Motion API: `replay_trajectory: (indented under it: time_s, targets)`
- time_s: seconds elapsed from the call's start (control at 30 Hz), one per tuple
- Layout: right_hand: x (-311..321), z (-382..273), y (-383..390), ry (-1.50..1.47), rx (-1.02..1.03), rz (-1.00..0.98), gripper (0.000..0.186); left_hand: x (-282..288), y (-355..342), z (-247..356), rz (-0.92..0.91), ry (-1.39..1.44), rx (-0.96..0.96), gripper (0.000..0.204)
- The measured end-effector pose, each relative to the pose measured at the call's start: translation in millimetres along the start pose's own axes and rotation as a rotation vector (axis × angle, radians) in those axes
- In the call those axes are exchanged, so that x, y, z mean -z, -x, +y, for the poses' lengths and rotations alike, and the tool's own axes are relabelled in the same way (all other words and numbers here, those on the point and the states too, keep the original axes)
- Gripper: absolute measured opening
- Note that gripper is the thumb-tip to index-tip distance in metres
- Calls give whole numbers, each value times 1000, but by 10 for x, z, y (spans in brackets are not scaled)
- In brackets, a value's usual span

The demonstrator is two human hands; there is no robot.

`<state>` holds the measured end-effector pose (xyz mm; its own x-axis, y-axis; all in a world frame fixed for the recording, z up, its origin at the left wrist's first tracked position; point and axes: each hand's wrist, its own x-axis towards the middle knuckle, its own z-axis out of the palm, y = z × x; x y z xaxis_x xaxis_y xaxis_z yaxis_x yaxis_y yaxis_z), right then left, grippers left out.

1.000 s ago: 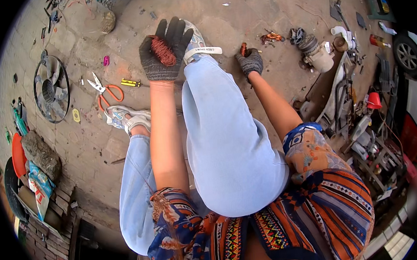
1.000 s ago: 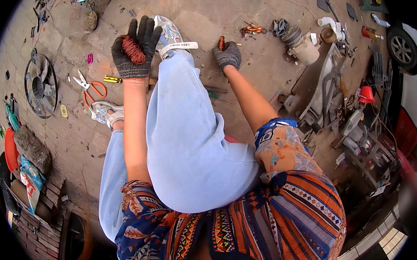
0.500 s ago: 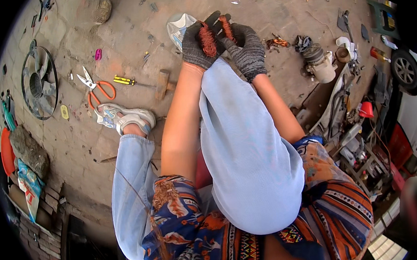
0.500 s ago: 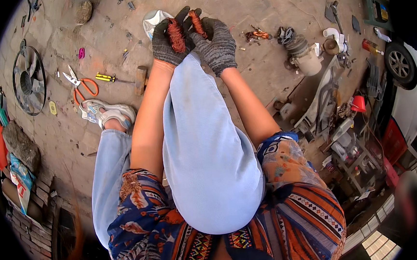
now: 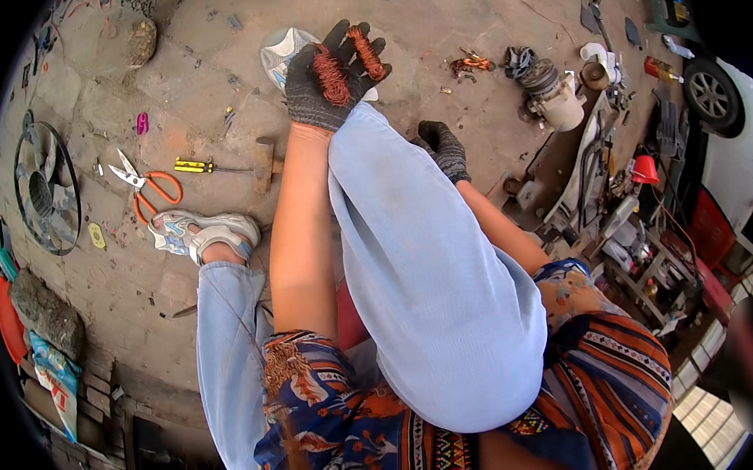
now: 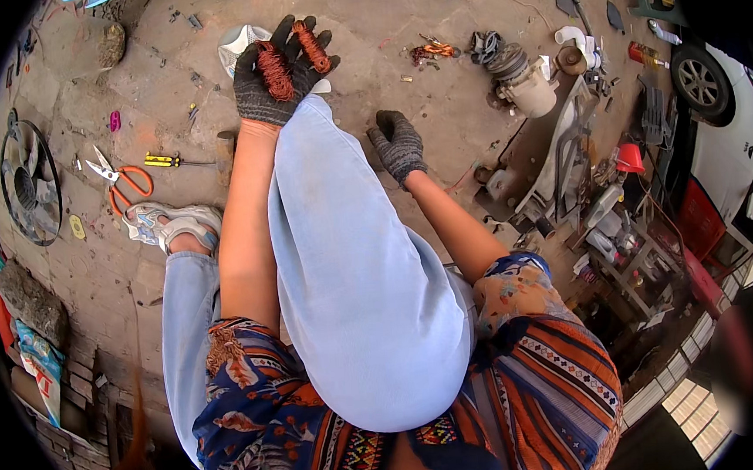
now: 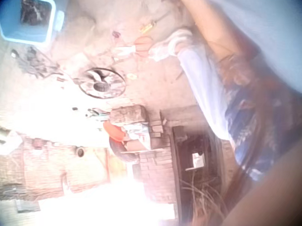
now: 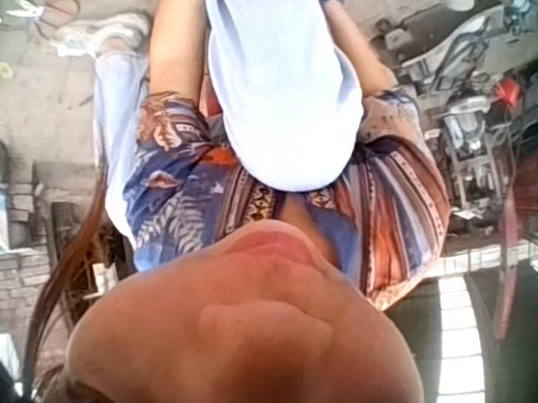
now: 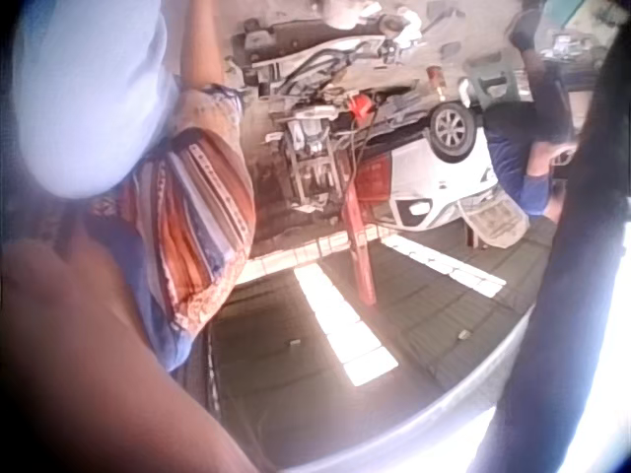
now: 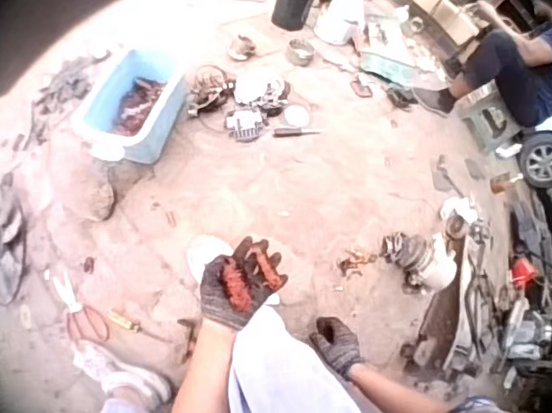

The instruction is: The person sits on the ground and uses pliers to remove copper wire from a metal component. They then wind the copper wire into a tight coil by hand, holding the bundle in both hands and rotating it to form a neat spool.

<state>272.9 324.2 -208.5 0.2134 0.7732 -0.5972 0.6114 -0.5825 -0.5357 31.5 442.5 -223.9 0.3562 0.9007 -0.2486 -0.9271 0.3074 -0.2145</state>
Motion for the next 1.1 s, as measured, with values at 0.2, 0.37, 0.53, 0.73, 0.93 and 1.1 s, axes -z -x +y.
replay_trajectory:
  time_s: [0.2, 0.37, 0.53, 0.73, 0.93, 1.1]
  targets:
    - [203, 166, -178, 271, 41, 217, 60, 11, 35, 46, -14, -36, 21, 73]
    - [579, -202, -750, 505, 288, 433, 82, 18, -10, 88, -2, -72, 44, 72]
    - [716, -302, -1375, 462, 256, 431, 101, -39, -9, 107, -7, -108, 36, 70]
    - [776, -401, -1440, 658, 128, 312, 74, -55, -6, 118, -30, -58, 57, 64]
    - [735, -995, -1087, 1183, 287, 249, 77, 30, -9, 134, -49, 74, 56, 63]
    - [398, -2475, 122, 970, 731, -86, 37, 53, -5, 151, 26, -54, -9, 62]
